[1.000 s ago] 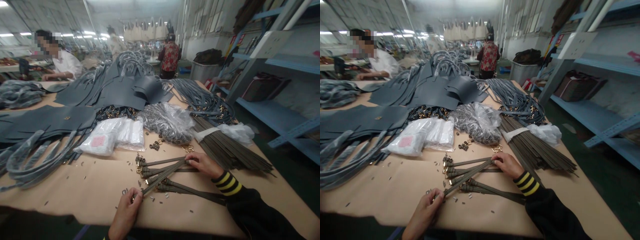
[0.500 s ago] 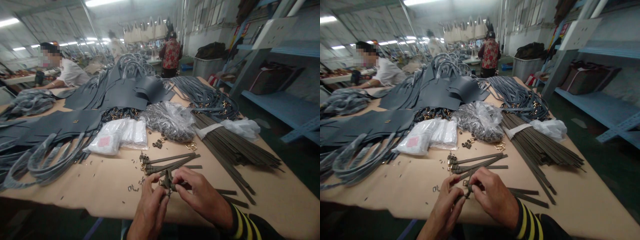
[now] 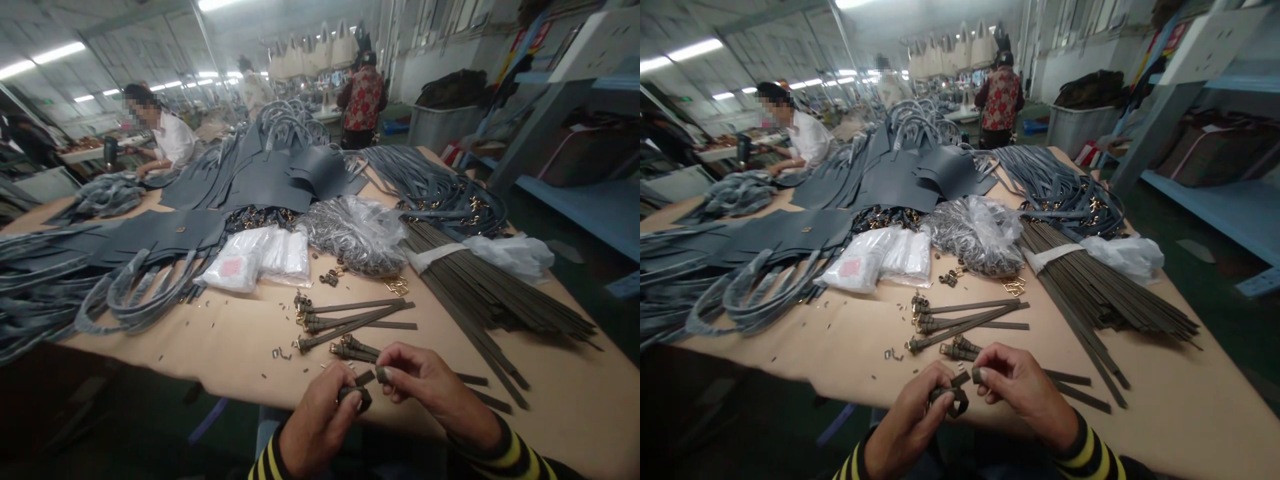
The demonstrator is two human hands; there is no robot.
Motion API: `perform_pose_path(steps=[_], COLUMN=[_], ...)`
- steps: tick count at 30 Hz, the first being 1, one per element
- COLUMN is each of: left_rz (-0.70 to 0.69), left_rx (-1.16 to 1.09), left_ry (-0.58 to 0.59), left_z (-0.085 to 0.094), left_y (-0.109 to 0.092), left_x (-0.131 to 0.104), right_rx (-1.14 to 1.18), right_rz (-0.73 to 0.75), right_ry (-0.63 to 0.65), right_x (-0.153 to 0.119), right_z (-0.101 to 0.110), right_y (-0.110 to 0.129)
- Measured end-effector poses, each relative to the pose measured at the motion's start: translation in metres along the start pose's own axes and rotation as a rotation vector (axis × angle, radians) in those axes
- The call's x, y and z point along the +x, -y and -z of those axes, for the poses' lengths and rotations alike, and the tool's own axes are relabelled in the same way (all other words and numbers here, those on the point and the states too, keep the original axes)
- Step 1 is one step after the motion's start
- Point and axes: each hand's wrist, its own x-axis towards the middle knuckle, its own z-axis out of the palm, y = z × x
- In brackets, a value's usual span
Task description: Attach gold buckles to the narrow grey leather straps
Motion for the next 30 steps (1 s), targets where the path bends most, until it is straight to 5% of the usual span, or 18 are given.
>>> perform_pose_path(steps=[8,23,30], left_rz=[0.038,0.045,-0.049], left_rx=[0.147,0.122,0.115], left_ry=[-0.009,-0.043,-0.032], left_z=[-0.005,-0.011,-0.011], left_y=[-0.008,-0.011,-0.009], left_x=[-0.001,-0.001,0.001], right_rx=[0.003,-0.511,-0.309], right_rz=[-0.020,0.185,0.085], right_ry=[-0.009,-0.029,0.012], right_x=[-0.004,-0.006,0.000], right_z=[-0.007,-0.009,-0.011], right_y=[0.005,0.015,0.003])
